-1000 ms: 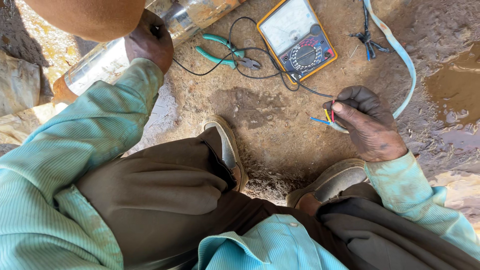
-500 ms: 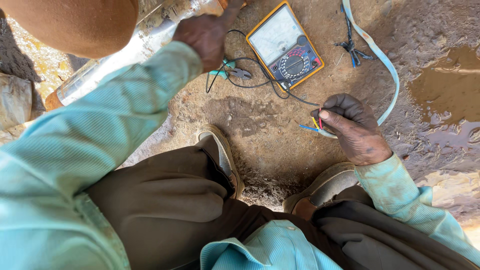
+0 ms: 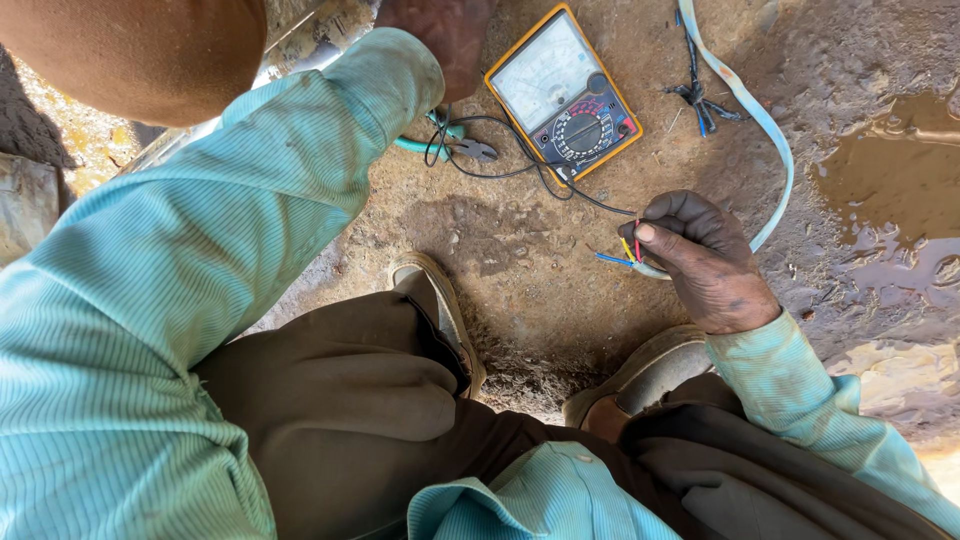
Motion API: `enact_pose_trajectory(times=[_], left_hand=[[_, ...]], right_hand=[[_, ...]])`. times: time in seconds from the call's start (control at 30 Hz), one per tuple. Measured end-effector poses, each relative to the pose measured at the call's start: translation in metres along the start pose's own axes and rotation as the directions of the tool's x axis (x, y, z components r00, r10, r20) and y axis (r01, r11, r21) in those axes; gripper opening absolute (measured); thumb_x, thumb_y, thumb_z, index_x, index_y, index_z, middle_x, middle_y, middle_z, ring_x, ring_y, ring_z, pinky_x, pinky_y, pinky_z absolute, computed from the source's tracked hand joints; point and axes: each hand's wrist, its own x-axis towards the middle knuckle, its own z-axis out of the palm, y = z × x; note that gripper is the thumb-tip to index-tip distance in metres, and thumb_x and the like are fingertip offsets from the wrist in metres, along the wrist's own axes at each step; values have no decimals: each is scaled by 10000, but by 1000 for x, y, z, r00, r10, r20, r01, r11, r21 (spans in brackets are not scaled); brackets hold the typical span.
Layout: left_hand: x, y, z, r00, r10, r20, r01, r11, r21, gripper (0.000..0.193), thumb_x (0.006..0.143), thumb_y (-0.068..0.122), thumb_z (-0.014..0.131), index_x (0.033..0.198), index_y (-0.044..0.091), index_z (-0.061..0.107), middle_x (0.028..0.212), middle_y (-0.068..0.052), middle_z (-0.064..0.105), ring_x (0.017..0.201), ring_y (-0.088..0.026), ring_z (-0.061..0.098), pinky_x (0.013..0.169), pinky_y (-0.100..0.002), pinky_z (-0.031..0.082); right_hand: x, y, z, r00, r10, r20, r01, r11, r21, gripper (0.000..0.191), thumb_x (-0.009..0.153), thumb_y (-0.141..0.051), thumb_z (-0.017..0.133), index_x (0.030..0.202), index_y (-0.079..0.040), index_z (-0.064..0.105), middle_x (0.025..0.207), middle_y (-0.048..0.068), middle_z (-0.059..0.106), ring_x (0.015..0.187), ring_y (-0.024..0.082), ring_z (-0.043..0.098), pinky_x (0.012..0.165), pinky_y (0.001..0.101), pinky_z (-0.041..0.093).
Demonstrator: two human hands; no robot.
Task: The person walks through a workshop carrying a multimeter and pliers, then squats to strip the outer sheath of a multi-core cable and expose individual conductors. They use the multimeter probes to test continuity between the exposed wires and a nearby metal pipe.
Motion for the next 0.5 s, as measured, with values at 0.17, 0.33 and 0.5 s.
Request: enact_pose_trajectory(times=[0.17, 0.33, 0.5], left_hand=[[-34, -11, 14, 986, -99, -137, 19, 870, -493, 362, 905, 107, 765, 1235, 7, 657, 855, -175, 711, 726, -315, 698, 671, -440, 571], [-89, -29, 32, 953, -297, 67, 272, 730, -627, 183, 820, 132, 844, 931, 45, 729, 855, -119, 752, 751, -260, 725, 735, -430, 588], [-139, -59, 51, 884, -435, 168, 393, 499, -773, 120, 862, 80, 818, 949, 36, 749, 910, -101, 774, 763, -163, 725, 712, -323, 607]], right_hand=[[-2, -1, -1, 1000, -15, 8, 15, 999, 28, 212, 970, -57, 714, 1159, -38, 622, 1046, 81, 731, 937, 127, 686, 848, 261, 550], [-3, 1, -4, 999, -30, 17, 30, 999, 26, 186, 990, -59, 715, 1153, -41, 627, 1046, 76, 722, 921, 116, 673, 827, 253, 539], [-3, 1, -4, 1000, 3, -1, -3, 1000, 19, 178, 990, -57, 707, 1150, -47, 630, 1046, 94, 733, 902, 122, 667, 809, 257, 534]])
